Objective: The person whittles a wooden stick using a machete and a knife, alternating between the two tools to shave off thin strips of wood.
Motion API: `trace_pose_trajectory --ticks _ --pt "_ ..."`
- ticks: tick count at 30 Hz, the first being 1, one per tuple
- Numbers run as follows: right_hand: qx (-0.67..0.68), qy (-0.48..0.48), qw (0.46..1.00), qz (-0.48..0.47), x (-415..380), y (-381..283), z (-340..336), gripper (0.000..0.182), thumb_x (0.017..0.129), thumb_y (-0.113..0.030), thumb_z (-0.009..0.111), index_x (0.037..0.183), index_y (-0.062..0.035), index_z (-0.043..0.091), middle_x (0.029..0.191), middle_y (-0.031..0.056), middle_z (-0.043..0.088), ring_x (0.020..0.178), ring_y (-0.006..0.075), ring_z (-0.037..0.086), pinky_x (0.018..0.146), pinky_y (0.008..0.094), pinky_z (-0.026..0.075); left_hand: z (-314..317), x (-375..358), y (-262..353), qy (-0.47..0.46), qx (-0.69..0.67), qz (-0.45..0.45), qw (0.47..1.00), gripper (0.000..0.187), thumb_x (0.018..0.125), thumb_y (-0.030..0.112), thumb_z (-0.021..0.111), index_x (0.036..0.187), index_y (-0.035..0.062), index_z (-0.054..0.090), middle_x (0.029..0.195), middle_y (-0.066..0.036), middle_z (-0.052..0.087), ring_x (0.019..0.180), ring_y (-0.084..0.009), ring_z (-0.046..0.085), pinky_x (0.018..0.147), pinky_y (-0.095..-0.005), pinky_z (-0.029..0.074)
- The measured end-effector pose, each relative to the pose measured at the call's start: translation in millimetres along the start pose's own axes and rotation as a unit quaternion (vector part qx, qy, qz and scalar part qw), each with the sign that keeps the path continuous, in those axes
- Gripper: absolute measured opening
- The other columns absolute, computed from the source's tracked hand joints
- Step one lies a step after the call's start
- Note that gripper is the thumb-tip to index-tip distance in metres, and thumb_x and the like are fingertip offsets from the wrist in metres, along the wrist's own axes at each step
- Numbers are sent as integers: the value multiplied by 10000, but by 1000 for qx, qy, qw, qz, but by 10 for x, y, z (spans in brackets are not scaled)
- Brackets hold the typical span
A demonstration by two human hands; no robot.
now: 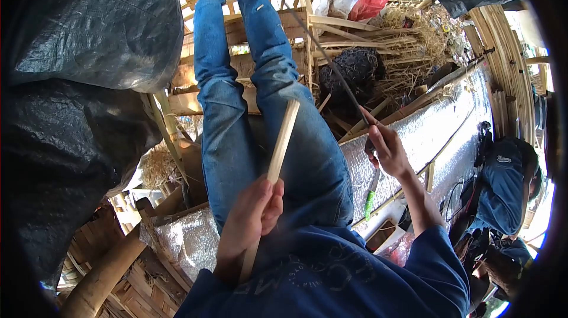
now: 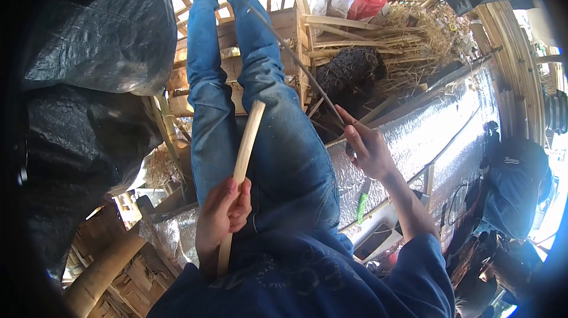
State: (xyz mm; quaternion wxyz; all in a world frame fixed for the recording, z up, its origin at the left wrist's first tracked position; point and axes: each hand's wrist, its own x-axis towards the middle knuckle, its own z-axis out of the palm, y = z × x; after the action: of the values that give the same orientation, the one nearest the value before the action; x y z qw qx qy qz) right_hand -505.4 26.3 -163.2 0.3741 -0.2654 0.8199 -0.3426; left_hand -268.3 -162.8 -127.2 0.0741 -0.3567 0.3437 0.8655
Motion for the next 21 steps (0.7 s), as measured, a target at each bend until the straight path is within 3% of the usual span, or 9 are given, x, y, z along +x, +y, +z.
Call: trace_pose_trajectory --ticks 2,5,12,18,20,21 --pt "97 -44 994 14 -102 -38 0 673 948 -576 316 1421 -99 357 516 9 478 450 77 515 477 238 430 -25 30 46 -2 -30 -19 999 332 1002 365 365 953 60 485 586 18 440 406 -15 317 372 -167 252" --pt "101 -76 992 -7 -219 -109 83 706 932 -594 345 1431 -95 332 536 1 492 454 77 510 475 238 430 -164 168 20 -55 -99 -13 994 329 1003 366 365 927 67 479 592 -6 477 363 -16 297 311 -161 252" --pt "119 -89 989 -5 -280 -166 308 691 914 -569 441 1434 -126 339 539 4 492 495 81 507 525 260 426 -227 328 20 -36 -39 13 999 324 1017 326 338 935 58 499 588 -10 479 360 -7 287 317 -163 249" --pt "52 -67 996 -6 -309 -128 355 662 924 -542 446 1432 -132 340 539 56 539 537 104 547 586 300 451 -208 686 48 -17 185 118 975 329 1011 335 363 951 48 512 606 -28 499 396 -13 318 359 -167 244" --pt "61 -53 996 50 -328 -157 355 660 926 -540 450 1435 -136 336 539 54 547 558 101 541 609 303 448 -143 879 178 -5 270 112 956 389 1013 332 337 886 31 549 559 -11 515 376 -42 371 369 -192 299" --pt "52 -32 997 52 -334 -151 353 660 924 -541 456 1437 -144 333 532 53 544 561 100 521 621 300 444 -160 1053 188 7 346 157 925 406 1006 336 354 839 29 560 553 -19 523 390 -75 417 391 -213 340"
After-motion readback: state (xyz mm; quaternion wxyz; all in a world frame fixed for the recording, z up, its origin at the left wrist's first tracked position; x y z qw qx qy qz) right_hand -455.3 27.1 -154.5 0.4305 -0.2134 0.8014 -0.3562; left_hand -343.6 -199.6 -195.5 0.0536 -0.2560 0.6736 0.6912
